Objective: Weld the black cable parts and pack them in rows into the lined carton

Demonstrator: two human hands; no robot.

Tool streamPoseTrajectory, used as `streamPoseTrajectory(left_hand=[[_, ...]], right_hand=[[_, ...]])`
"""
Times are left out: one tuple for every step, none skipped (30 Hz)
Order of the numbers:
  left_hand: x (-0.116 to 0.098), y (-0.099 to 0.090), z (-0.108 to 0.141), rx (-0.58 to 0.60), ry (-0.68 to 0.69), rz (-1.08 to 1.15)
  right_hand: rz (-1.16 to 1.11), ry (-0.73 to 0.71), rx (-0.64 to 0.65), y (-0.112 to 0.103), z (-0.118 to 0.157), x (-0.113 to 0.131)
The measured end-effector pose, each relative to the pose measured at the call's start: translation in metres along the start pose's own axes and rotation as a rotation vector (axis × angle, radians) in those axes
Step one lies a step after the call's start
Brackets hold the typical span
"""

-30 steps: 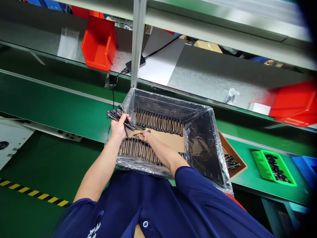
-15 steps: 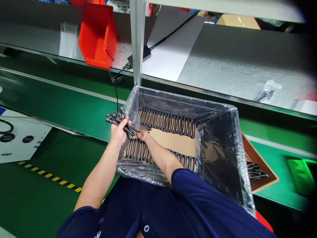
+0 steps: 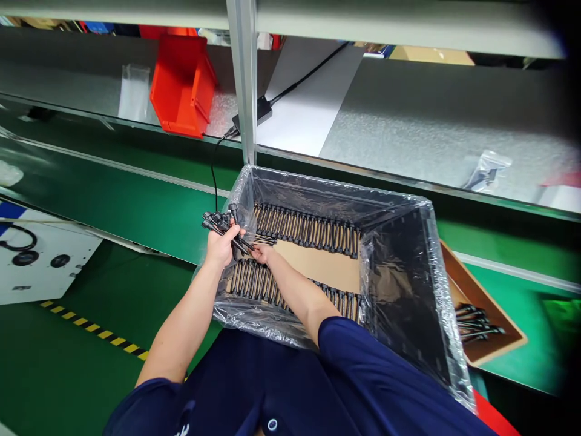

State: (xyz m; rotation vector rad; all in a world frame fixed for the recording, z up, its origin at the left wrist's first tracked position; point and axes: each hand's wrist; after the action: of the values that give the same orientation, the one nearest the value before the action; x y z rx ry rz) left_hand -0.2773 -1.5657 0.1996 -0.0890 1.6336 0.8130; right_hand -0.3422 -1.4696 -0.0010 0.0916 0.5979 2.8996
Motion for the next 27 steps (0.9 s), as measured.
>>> streamPoseTrajectory(left_hand=[[0.000,0.000,0.000,0.005,0.004,0.000],[0.001,-0.001,0.000,0.011,0.006,0.000],[0.001,-0.001,0.000,0.016,0.006,-0.002],[0.001,-0.002,0.000,0.022,0.004,-0.006],[0.002,-0.002,0.000,0.027,0.003,-0.012],[0.002,-0.002,0.000,0.032,0.004,-0.020],[0.003,-0.003,0.000,0.038,0.005,-0.027],[0.003,-0.003,0.001,0.042,0.009,-0.033],[0.003,-0.003,0.001,0.044,0.011,-0.037],[0.003,-0.003,0.001,0.044,0.009,-0.041],[0.003,-0.002,0.001,0.046,0.002,-0.047],[0.003,-0.002,0.001,0.047,-0.004,-0.058],[0.004,-0.002,0.001,0.051,-0.009,-0.072],[0.004,-0.002,0.002,0.061,-0.015,-0.090],[0.005,-0.001,0.003,0.077,-0.020,-0.112],[0.007,-0.001,0.004,0.097,-0.021,-0.136],[0.009,-0.001,0.005,0.121,-0.017,-0.159],[0.011,-0.001,0.007,0.153,-0.012,-0.180],[0.013,0.000,0.009,0.186,-0.003,-0.201],[0.015,0.000,0.010,0.217,0.005,-0.221],[0.017,0.000,0.011,0.237,0.007,-0.240],[0.018,0.000,0.012,0.242,-0.005,-0.256],[0.018,0.001,0.012,0.231,-0.026,-0.266],[0.017,0.001,0.011,0.204,-0.045,-0.264],[0.015,0.000,0.010,0.167,-0.053,-0.251],[0.012,0.000,0.008,0.128,-0.049,-0.231],[0.009,0.000,0.006,0.088,-0.029,-0.207]], right_hand=[[0.004,0.000,-0.006,0.000,0.004,0.000],[0.006,0.000,-0.012,0.001,0.008,-0.001],[0.008,-0.003,-0.017,0.001,0.012,-0.001],[0.011,-0.008,-0.020,0.000,0.016,-0.002],[0.016,-0.014,-0.021,0.000,0.021,-0.003],[0.022,-0.022,-0.021,-0.001,0.027,-0.003],[0.030,-0.032,-0.021,-0.002,0.033,-0.003],[0.042,-0.045,-0.018,-0.003,0.040,-0.003],[0.056,-0.060,-0.014,-0.003,0.050,-0.001],[0.067,-0.078,-0.010,-0.004,0.061,0.001],[0.080,-0.117,0.005,-0.003,0.073,0.003],[0.102,-0.188,0.038,-0.002,0.088,0.005],[0.135,-0.286,0.090,0.001,0.103,0.007],[0.182,-0.405,0.154,0.004,0.119,0.007],[0.242,-0.530,0.218,0.008,0.135,0.006],[0.316,-0.648,0.274,0.013,0.149,0.004],[0.393,-0.743,0.305,0.018,0.162,0.001],[0.457,-0.803,0.308,0.022,0.171,-0.003],[0.503,-0.841,0.292,0.026,0.178,-0.007],[0.525,-0.856,0.271,0.029,0.182,-0.010],[0.518,-0.850,0.254,0.031,0.184,-0.012],[0.481,-0.833,0.245,0.030,0.183,-0.013],[0.422,-0.816,0.242,0.028,0.180,-0.011],[0.358,-0.810,0.238,0.023,0.177,-0.006],[0.301,-0.821,0.222,0.016,0.172,0.000],[0.265,-0.849,0.179,0.008,0.167,0.007],[0.268,-0.885,0.106,-0.001,0.162,0.015]])
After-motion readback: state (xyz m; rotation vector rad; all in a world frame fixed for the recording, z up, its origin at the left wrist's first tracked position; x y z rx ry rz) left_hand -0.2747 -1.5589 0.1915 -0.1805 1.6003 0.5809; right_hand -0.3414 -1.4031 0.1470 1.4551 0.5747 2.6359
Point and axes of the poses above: each hand's wrist, its own z-axis away from the middle knuckle, its own y-axis out of the palm, x = y × z, and after that the axes turned 14 degrees about y, right-handed
